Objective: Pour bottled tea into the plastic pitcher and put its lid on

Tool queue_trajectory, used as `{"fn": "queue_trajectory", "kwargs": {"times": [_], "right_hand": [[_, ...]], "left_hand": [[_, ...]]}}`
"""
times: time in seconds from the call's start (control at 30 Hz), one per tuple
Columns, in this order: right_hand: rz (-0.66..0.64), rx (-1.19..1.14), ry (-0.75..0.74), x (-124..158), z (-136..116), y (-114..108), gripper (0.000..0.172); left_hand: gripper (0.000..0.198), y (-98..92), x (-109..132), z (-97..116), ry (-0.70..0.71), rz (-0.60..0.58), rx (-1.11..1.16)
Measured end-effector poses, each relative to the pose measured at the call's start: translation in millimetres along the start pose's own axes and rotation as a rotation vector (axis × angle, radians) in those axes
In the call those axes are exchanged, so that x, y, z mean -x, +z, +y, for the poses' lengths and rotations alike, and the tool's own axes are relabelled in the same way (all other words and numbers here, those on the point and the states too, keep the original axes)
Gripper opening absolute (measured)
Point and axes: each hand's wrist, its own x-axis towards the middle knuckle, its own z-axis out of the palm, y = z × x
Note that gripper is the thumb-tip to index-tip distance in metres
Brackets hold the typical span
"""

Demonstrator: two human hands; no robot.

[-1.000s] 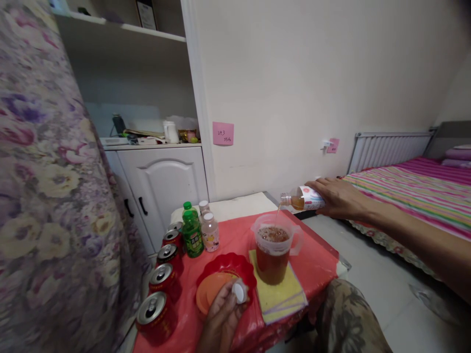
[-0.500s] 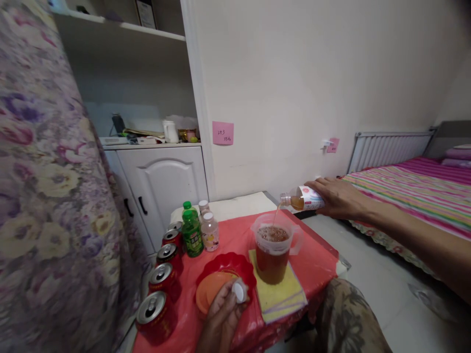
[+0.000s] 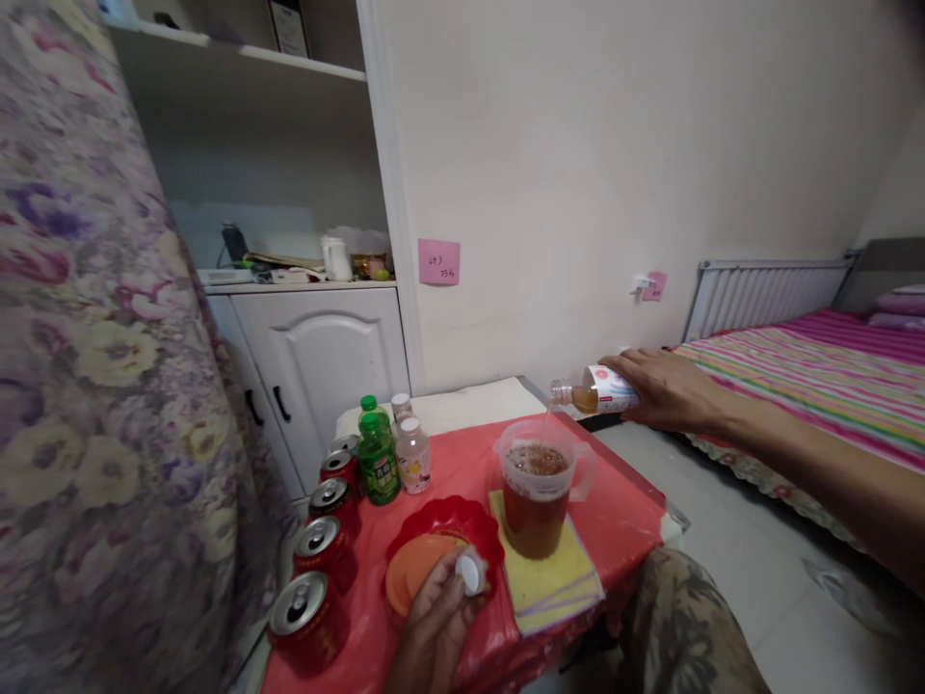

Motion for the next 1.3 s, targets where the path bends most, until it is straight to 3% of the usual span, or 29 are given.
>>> {"fn": "queue_trajectory", "kwargs": {"times": [0.97, 1.3], "right_hand": [[0.003, 0.051, -0.001, 0.5, 1.6, -0.3, 0.049], [-0.011, 0.069, -0.009, 1.3, 0.0, 0.6, 0.051]], "left_hand": [[0.045, 1.0, -1.4, -0.2, -0.009, 0.013, 0.005], [0.039, 4.3, 1.2, 2.3, -0.013, -0.003, 0.025]]}}
